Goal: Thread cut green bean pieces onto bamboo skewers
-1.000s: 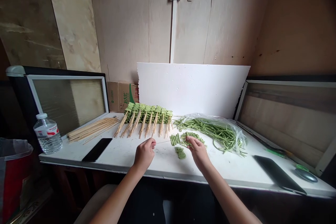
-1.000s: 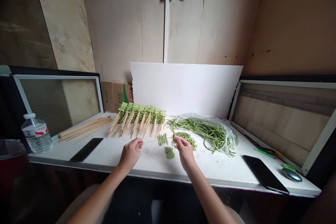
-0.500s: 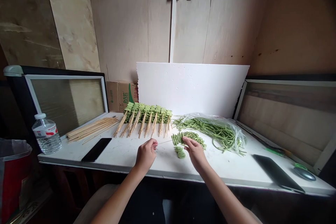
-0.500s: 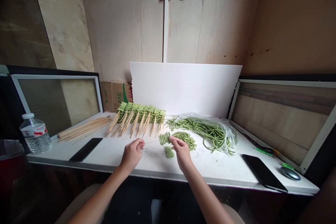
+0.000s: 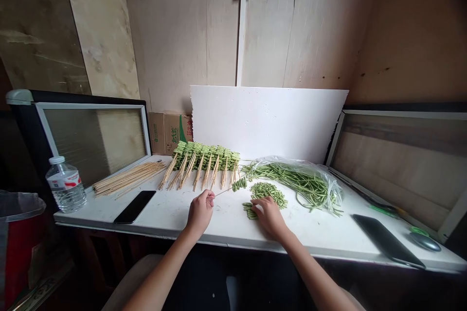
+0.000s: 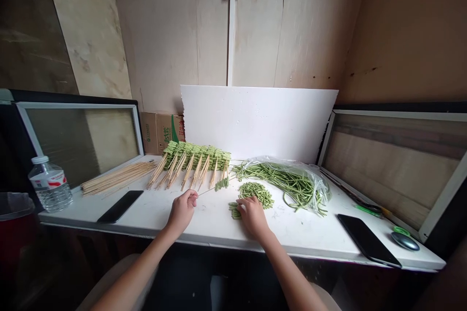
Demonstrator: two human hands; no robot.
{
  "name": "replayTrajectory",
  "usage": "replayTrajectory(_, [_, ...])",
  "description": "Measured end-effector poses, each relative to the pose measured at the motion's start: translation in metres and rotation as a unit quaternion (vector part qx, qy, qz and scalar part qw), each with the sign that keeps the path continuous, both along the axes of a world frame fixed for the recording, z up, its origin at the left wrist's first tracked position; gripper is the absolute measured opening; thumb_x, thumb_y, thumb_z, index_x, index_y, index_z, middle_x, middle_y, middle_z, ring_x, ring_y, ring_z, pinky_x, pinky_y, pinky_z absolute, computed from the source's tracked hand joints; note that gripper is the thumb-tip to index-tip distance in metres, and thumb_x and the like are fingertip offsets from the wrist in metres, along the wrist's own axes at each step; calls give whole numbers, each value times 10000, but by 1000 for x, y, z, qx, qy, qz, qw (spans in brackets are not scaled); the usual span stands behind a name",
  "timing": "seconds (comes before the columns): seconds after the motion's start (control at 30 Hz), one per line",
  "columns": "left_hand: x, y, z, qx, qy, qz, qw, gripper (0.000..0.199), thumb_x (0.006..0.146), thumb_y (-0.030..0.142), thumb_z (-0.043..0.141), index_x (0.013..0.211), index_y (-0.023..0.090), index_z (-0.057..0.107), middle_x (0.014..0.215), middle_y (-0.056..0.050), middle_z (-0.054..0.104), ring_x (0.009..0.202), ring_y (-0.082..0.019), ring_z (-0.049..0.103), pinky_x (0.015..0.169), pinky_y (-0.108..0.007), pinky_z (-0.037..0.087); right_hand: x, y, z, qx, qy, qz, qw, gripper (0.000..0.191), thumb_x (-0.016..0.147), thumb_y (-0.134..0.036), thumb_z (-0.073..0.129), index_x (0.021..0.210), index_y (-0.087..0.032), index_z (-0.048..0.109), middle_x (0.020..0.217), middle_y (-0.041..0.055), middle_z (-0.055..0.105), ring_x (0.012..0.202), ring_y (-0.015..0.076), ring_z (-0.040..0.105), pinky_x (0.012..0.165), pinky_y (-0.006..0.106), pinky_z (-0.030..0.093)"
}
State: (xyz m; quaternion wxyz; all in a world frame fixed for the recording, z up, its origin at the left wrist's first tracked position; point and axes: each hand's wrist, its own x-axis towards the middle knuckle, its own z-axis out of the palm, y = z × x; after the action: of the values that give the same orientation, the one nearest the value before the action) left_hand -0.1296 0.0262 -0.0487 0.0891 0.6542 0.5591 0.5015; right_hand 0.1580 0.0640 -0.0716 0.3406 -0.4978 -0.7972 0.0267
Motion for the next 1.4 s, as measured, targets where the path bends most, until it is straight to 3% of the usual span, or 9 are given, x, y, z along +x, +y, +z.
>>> replayTrajectory(0.17, [2, 0, -3, -1, 5, -11, 1000, 208, 958, 183, 424, 881, 211, 615, 673, 8, 612, 639, -163, 574, 638, -245, 394, 0, 3, -2, 19, -7, -4, 1000, 242, 938, -213, 585, 1029, -227, 808, 979, 97, 749, 969, 315, 579, 837, 386, 446])
replayTrajectory(0.4, [3, 0, -6, -14, 6, -19, 1000, 239, 970, 198, 409, 872, 211, 627, 668, 5, 614, 629, -164, 568, 629, -246, 397, -3, 7, -12, 43, 34, 6, 998, 364, 938, -157, 479, 1121, -210, 789, 942, 123, 695, 922, 307, 556, 821, 417, 453])
replayTrajectory(0.57, [4, 0, -5, -15, -5, -20, 1000, 236, 964, 209, 416, 868, 208, 632, 663, 2, 616, 629, -167, 576, 637, -252, 408, 2, 14, -5, 28, 176, 13, 984, 395, 1006, -419, 457, 1058, -193, 778, 941, 135, 637, 899, 300, 588, 811, 450, 496])
replayTrajectory(0.67, [4, 0, -4, -12, -7, -21, 1000, 235, 962, 222, 418, 861, 209, 630, 656, 2, 612, 627, -170, 579, 639, -254, 408, 6, 15, 7, -26, 279, -2, 960, 484, 923, -632, 572, 1005, -195, 762, 981, 136, 670, 902, 303, 617, 806, 459, 517])
replayTrajectory(0.77, [4, 0, -4, -10, -7, -20, 1000, 235, 961, 230, 420, 860, 212, 632, 658, 0, 615, 631, -174, 585, 636, -255, 407, 8, 10, 23, -86, 363, 9, 928, 540, 832, -708, 664, 1006, -205, 755, 1034, 129, 724, 946, 309, 645, 788, 426, 525])
replayTrajectory(0.93, [2, -2, -5, -6, 13, -16, 1000, 238, 977, 238, 415, 866, 216, 624, 680, -5, 631, 644, -177, 597, 646, -260, 408, 9, 1, 44, -159, 479, 41, 862, 541, 745, -675, 791, 1015, -207, 795, 999, 111, 762, 963, 292, 664, 704, 335, 507])
replayTrajectory(1.13, [3, -3, -6, -17, 42, -16, 999, 219, 984, 232, 420, 886, 220, 615, 719, -12, 662, 680, -182, 617, 666, -268, 417, 13, 2, 48, -236, 599, 85, 760, 462, 674, -563, 901, 965, -216, 808, 1002, 84, 755, 856, 210, 655, 613, 260, 482])
replayTrajectory(1.4, [5, -5, -3, -19, 50, -4, 999, 221, 980, 193, 421, 896, 219, 624, 724, -11, 670, 685, -181, 622, 666, -264, 421, 13, 1, 46, -269, 607, 155, 732, 334, 748, -471, 876, 980, -258, 766, 986, 48, 746, 844, 191, 660, 654, 268, 530])
